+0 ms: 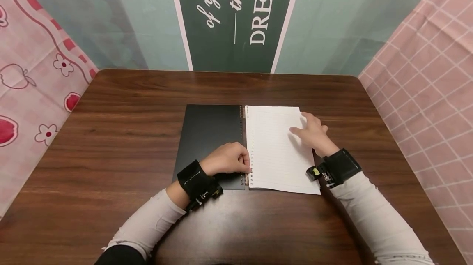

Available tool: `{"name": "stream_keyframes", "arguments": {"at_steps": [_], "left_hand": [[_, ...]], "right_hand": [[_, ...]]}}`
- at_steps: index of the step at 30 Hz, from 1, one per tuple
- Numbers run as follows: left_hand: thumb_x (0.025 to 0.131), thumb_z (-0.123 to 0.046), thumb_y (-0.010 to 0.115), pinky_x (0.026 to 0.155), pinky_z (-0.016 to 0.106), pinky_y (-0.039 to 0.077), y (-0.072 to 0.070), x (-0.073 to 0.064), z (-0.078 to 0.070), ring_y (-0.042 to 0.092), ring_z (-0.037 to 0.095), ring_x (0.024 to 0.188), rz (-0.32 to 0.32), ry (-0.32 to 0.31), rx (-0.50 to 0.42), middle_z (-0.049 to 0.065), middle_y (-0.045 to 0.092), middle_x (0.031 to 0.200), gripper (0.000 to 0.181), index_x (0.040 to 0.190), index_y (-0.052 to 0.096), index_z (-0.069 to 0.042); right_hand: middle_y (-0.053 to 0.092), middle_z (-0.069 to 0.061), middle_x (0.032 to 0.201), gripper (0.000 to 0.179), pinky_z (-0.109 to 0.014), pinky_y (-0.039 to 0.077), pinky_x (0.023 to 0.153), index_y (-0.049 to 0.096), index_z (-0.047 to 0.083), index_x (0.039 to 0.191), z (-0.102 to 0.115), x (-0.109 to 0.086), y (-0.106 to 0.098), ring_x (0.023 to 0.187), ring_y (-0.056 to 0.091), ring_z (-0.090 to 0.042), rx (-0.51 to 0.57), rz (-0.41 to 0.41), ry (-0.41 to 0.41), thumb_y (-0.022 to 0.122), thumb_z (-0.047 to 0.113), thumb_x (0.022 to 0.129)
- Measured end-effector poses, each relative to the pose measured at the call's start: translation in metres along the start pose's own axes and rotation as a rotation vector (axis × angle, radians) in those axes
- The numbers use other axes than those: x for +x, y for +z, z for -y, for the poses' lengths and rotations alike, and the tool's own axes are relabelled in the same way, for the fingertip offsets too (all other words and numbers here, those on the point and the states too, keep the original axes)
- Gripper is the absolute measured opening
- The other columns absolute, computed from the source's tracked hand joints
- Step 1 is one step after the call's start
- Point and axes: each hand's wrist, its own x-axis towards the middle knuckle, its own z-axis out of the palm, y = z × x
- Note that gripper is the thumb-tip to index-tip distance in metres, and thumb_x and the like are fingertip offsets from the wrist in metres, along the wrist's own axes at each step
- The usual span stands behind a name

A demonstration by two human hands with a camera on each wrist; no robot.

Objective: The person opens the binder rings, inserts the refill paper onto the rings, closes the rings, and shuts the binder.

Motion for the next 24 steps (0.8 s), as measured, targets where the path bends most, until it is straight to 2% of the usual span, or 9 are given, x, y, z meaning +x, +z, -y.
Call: {"name": "stream_keyframes", "arguments": {"at_steps": [9, 14, 19, 22, 24], "left_hand": [[0.085, -0.023, 0.079, 0.056, 0.023, 0.04, 0.001, 0.0, -0.002, 0.05, 0.008, 0.055, 0.002, -0.007, 0.018, -0.006, 0.056, 0.06, 0.017, 0.073, 0.069, -0.018], [0.084, -0.023, 0.08, 0.056, 0.023, 0.04, 0.002, 0.001, 0.0, 0.05, 0.008, 0.055, -0.002, -0.003, 0.033, -0.006, 0.056, 0.06, 0.018, 0.072, 0.068, -0.019], [0.084, -0.023, 0.08, 0.057, 0.023, 0.04, 0.002, 0.001, 0.001, 0.05, 0.008, 0.055, -0.006, 0.003, 0.037, -0.006, 0.055, 0.059, 0.017, 0.072, 0.069, -0.019], [0.084, -0.024, 0.079, 0.057, 0.023, 0.04, 0.002, 0.0, 0.001, 0.051, 0.008, 0.056, -0.007, 0.001, 0.037, -0.006, 0.056, 0.06, 0.018, 0.072, 0.068, -0.019], [0.085, -0.024, 0.079, 0.057, 0.023, 0.04, 0.002, 0.0, 0.001, 0.051, 0.008, 0.056, -0.007, -0.001, 0.042, -0.006, 0.056, 0.06, 0.018, 0.072, 0.068, -0.019]], "right_hand": [[0.0, -0.027, 0.164, 0.074, -0.064, 0.022, 0.114, 0.007, 0.007, 0.159, -0.002, 0.0, -0.003, 0.148, 0.0, -0.05, 0.135, -0.003, 0.014, 0.05, 0.027, 0.102], [0.015, -0.028, 0.161, 0.07, -0.058, 0.024, 0.118, 0.015, 0.0, 0.157, -0.005, 0.003, 0.001, 0.149, 0.015, -0.044, 0.232, -0.08, 0.003, 0.052, 0.018, 0.1], [0.027, -0.027, 0.155, 0.062, -0.053, 0.032, 0.114, 0.024, 0.0, 0.153, -0.005, 0.005, 0.005, 0.14, 0.032, -0.039, 0.309, -0.181, 0.023, 0.052, 0.011, 0.099], [0.036, -0.029, 0.147, 0.061, -0.048, 0.039, 0.106, 0.027, -0.001, 0.152, -0.005, 0.006, 0.006, 0.129, 0.041, -0.037, 0.343, -0.225, 0.009, 0.052, 0.007, 0.098], [0.043, -0.028, 0.139, 0.06, -0.04, 0.041, 0.098, 0.028, -0.001, 0.152, -0.006, 0.006, 0.007, 0.12, 0.046, -0.033, 0.358, -0.241, 0.0, 0.052, 0.006, 0.098]]}}
